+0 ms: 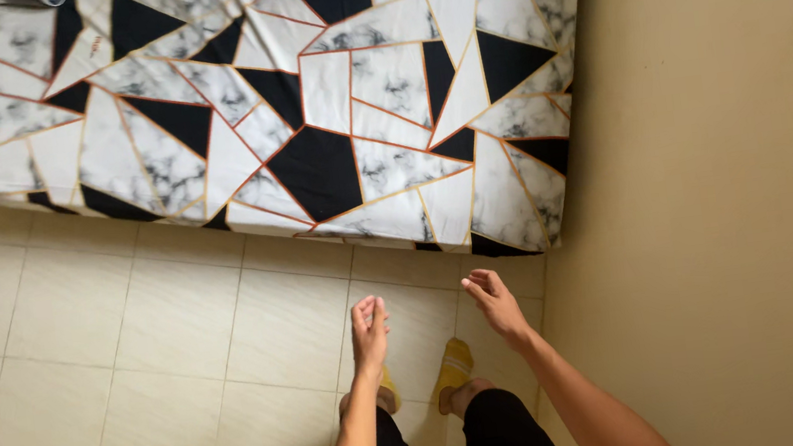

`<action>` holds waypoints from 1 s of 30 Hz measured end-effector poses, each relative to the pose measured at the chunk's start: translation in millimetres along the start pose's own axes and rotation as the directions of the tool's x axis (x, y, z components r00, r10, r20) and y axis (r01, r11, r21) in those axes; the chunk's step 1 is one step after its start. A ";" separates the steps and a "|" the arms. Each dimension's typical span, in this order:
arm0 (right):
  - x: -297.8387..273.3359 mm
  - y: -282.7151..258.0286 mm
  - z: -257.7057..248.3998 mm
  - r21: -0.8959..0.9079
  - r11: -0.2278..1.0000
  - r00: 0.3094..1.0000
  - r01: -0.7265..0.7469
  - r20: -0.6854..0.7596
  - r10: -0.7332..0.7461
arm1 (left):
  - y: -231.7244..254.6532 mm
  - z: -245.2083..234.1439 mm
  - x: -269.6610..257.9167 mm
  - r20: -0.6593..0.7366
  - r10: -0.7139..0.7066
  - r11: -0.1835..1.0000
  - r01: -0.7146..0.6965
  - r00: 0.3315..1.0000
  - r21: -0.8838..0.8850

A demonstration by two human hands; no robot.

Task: The person disconnects and coils a power strip cord, stores an object in a wardrobe, and uses a handheld vacuum cleaner to clean the surface of a bed.

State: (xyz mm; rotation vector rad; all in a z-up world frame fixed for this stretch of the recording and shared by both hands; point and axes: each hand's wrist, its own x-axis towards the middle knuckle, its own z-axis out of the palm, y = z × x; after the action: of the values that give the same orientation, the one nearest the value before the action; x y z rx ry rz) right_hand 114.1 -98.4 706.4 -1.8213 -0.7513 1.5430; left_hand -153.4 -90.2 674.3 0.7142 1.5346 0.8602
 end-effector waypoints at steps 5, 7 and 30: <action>-22.7 -33.5 20.9 -0.038 0.995 0.994 0.092 0.067 -0.089 | 50.5 -54.1 -50.7 -0.080 0.007 0.986 -0.020 0.997 -0.166; -21.0 -40.0 37.3 -0.057 0.993 0.993 0.102 0.065 -0.099 | 66.9 -77.4 -61.1 -0.123 0.036 0.978 -0.061 0.992 -0.202; -112.3 -211.0 457.6 -0.078 0.956 0.946 0.283 0.186 -0.264 | 218.6 -521.1 -48.6 -0.192 0.137 0.972 -0.169 0.972 -0.163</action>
State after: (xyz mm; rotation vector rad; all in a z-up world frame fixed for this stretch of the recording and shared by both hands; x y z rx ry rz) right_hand -360.6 -2.9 885.5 -1.5863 -1.1367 1.5128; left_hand -668.9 -78.9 910.6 0.6442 1.5512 1.1905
